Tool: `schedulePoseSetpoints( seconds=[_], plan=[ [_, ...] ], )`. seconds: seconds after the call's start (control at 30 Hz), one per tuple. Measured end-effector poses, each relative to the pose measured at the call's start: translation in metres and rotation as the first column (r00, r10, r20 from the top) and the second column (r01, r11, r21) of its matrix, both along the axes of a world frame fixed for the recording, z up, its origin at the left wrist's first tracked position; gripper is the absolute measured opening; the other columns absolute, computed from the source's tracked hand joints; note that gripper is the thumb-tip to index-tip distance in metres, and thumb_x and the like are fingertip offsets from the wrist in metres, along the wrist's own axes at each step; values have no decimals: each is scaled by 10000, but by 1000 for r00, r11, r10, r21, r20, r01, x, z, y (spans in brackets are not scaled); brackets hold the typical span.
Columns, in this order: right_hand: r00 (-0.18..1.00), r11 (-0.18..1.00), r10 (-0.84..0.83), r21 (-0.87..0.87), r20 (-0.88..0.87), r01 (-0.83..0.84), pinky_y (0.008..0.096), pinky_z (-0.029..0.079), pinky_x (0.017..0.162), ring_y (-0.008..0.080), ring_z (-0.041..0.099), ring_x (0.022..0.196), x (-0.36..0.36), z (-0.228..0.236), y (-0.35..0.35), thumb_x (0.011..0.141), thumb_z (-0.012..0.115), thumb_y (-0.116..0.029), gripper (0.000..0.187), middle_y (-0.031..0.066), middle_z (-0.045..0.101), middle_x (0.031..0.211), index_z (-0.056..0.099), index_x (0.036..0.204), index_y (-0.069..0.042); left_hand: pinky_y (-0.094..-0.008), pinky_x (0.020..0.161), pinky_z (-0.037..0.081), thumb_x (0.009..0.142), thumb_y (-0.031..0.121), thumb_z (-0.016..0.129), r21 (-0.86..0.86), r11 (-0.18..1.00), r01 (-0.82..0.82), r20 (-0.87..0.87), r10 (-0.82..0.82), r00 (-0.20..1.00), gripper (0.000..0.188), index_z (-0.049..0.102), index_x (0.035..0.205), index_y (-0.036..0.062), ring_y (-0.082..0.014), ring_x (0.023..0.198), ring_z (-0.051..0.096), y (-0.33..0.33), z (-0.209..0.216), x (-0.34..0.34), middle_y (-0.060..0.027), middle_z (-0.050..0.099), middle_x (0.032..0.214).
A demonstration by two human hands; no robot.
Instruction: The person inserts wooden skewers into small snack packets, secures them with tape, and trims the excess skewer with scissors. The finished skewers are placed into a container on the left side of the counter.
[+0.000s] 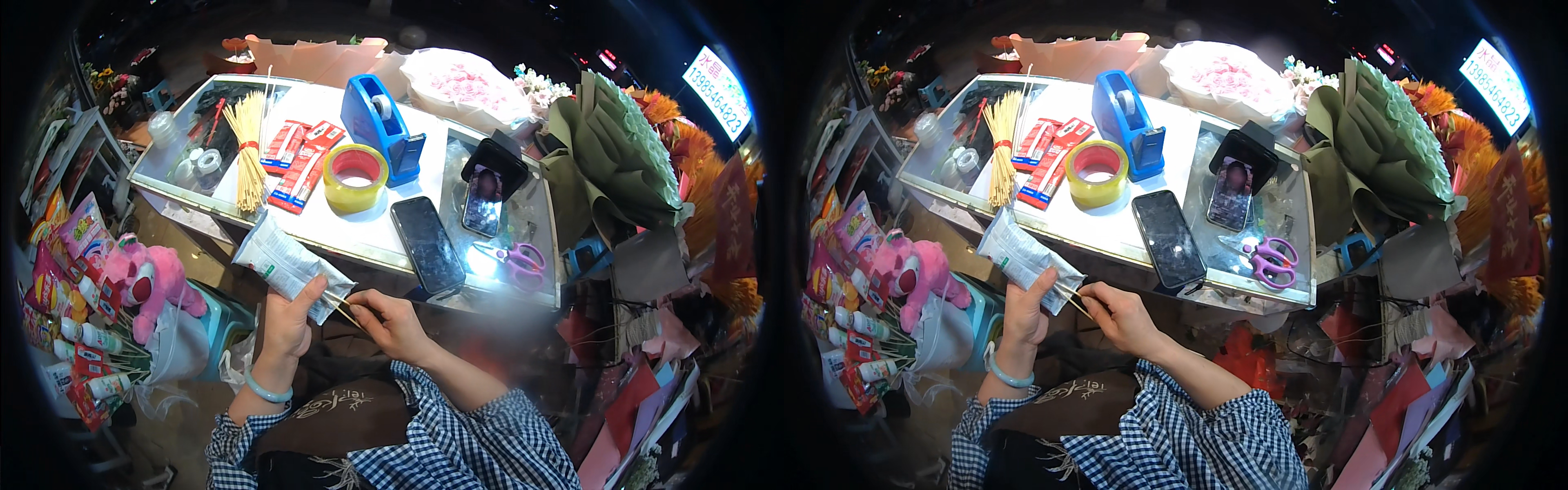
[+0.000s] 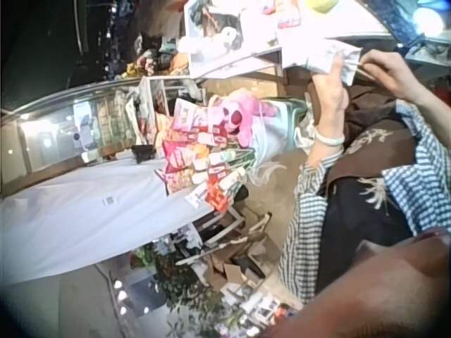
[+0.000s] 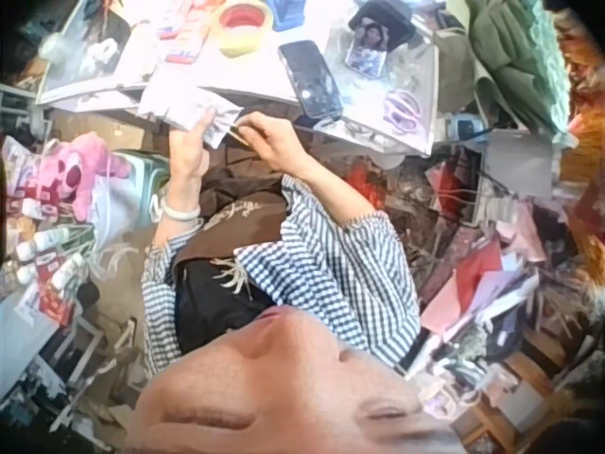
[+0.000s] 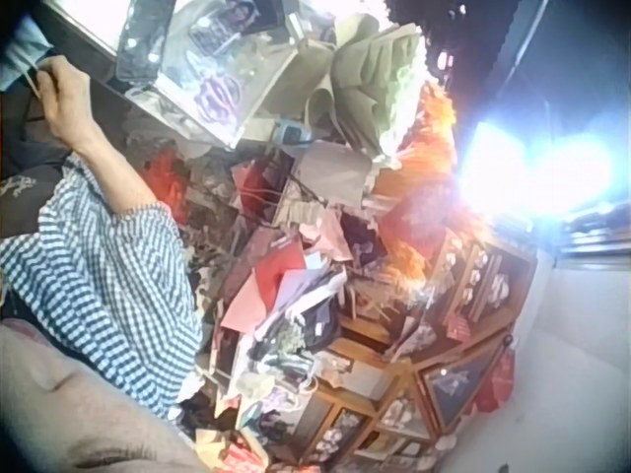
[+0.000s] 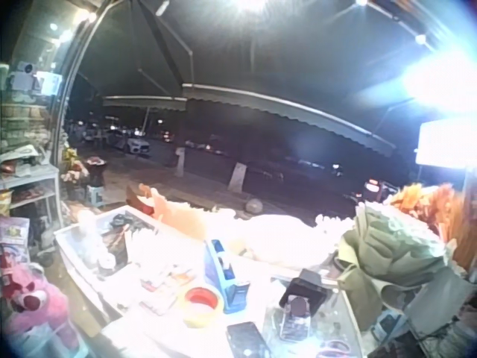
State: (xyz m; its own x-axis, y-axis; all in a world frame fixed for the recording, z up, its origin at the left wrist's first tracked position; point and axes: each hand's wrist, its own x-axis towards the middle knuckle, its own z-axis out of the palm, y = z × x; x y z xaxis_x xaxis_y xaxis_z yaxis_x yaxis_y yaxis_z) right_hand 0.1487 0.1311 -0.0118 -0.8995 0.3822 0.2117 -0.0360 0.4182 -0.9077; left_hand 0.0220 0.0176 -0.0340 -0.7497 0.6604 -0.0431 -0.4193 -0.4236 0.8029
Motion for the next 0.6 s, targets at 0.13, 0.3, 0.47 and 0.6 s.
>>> schedulePoseSetpoints(
  seconds=[0.13, 0.3, 0.47, 0.6],
  plan=[
    [999, 999, 28, 25, -17, -28, 272, 471, 595, 172, 604, 654, -2, -3, 2, 884, 564, -55, 132, 127, 614, 761, 587, 996, 11, -274, 858, 456, 805, 19, 676, -12, 999, 35, 12, -35, 999, 342, 528, 1113, 15, -142, 939, 581, -4, 1, -2, -58, 597, 1028],
    [996, 992, 65, 115, -61, -58, 303, 484, 615, 242, 619, 692, -4, -5, 5, 878, 564, -54, 136, 148, 619, 802, 586, 997, 8, -275, 853, 459, 803, 10, 678, -33, 999, 35, 4, -35, 999, 338, 530, 1106, 20, -144, 936, 583, -6, 0, -4, -56, 596, 1022],
    [993, 986, 73, 157, -92, -58, 362, 494, 640, 357, 613, 760, -7, -7, 5, 872, 550, -48, 130, 186, 606, 845, 567, 987, 9, -275, 847, 461, 790, 11, 693, -37, 998, 47, 2, -46, 999, 355, 531, 1105, 23, -143, 926, 585, -5, -3, -6, -52, 596, 1017],
    [997, 992, 52, 117, -64, -44, 352, 496, 642, 346, 617, 753, -6, -9, 3, 871, 556, -53, 125, 185, 606, 847, 566, 980, 6, -273, 845, 461, 777, 6, 703, -57, 997, 56, -8, -56, 998, 372, 532, 1107, 26, -143, 922, 585, -5, -5, -8, -49, 596, 1014]
  ],
)
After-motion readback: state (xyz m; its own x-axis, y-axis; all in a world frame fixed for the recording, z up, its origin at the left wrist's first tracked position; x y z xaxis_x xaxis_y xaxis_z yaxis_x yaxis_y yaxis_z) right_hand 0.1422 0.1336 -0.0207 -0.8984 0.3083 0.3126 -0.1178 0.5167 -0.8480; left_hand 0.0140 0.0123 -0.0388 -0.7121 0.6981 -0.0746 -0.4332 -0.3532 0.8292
